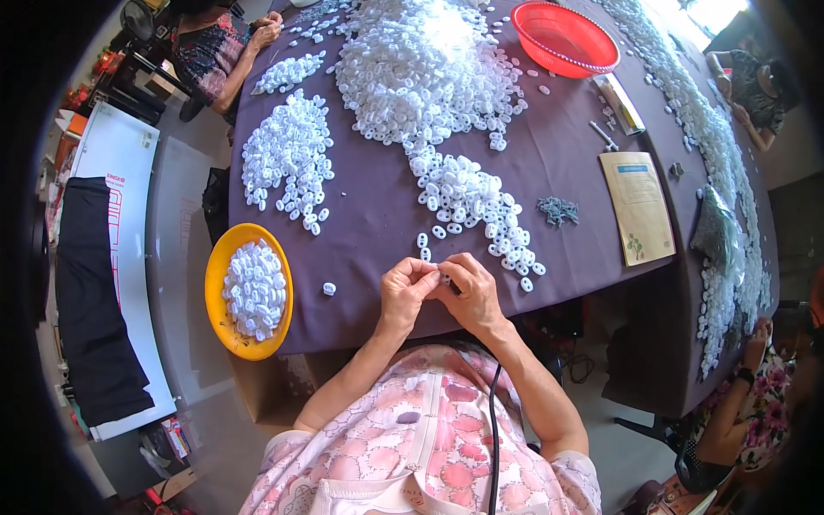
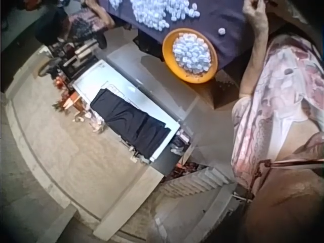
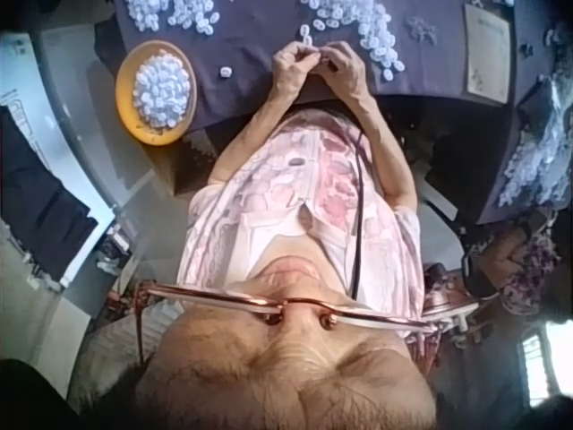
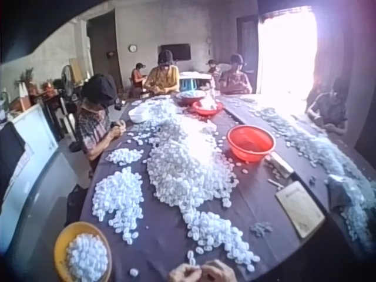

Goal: The person assembles plastic cord locks by hand, picking up the small plastic parts and fitting the components together.

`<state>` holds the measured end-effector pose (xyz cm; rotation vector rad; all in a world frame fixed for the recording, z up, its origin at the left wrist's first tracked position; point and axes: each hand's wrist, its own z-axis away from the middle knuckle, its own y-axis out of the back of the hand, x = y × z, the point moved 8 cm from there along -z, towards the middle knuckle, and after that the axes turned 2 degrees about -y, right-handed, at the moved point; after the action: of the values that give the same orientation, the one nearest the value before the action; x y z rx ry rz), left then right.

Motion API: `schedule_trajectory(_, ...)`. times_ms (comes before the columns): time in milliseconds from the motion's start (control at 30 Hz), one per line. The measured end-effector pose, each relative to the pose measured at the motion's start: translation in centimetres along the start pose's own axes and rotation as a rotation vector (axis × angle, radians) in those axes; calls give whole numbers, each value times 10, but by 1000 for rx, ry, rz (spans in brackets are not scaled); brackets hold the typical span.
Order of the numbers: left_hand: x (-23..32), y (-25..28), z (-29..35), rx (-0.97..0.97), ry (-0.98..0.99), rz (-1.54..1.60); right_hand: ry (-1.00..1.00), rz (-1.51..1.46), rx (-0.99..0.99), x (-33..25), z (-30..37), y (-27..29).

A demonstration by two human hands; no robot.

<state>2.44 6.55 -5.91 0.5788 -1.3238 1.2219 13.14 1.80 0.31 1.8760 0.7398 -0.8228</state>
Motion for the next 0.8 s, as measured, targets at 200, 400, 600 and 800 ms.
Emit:
schedule_trajectory(200, 1, -1, 0, 0, 8, 28, 27, 13, 13, -1, 0, 2)
schedule_trajectory(400, -1, 1, -1, -10, 9, 14, 68, 27, 11, -1, 2, 0)
schedule_trajectory(600, -2, 2, -3, -46, 3, -9, 109, 38, -10, -3, 3, 0)
schedule_trajectory(800, 2, 1, -6, -108, 97, -47, 132, 39, -28, -3, 5, 0)
